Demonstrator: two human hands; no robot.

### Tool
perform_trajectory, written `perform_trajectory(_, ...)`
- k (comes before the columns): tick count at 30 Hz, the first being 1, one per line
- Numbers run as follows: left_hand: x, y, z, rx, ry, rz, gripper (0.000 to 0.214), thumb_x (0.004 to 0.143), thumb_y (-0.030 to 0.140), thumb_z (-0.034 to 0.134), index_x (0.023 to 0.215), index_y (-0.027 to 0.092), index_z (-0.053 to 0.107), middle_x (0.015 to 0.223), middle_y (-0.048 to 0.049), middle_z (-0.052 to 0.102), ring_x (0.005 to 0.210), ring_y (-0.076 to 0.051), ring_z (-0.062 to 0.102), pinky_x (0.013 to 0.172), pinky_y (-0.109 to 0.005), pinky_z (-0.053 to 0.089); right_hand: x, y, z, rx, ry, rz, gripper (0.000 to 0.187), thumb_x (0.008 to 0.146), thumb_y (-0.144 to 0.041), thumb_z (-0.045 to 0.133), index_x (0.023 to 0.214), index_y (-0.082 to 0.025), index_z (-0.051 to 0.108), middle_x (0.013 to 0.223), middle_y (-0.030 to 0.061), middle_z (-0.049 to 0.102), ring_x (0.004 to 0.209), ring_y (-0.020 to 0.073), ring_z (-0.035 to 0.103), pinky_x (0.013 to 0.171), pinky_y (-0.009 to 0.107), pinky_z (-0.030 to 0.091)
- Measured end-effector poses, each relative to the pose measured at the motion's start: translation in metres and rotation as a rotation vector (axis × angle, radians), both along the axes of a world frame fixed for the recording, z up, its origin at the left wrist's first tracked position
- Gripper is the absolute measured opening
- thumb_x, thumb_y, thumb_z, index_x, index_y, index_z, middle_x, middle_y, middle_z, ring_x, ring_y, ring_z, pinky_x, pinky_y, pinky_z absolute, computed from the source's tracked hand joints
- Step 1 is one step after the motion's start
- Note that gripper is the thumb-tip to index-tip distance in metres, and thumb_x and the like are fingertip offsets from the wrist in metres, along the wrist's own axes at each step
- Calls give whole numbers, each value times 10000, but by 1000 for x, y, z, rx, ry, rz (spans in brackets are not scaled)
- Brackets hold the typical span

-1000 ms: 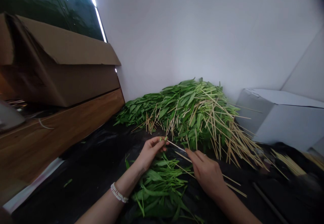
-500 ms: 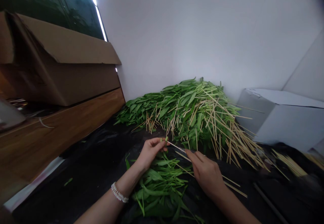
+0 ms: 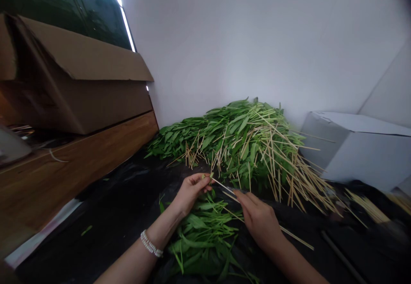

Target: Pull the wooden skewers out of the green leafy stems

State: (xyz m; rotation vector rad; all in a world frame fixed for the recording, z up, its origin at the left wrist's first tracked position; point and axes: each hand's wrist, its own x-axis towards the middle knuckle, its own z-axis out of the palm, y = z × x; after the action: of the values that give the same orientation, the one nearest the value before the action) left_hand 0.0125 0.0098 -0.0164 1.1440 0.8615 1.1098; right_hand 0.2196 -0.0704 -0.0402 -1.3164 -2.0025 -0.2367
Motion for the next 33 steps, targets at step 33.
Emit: perform_trajectory(33,8,-8,-7,6,142,-145,261,690,360,757,802,125,746,739,-69,707,625,-114,596,608,-209,454,-12,1,-10,-34,-1,32,353,916,-103,321,1156,-146,577,805,67,655,758,165,654,689,248,519)
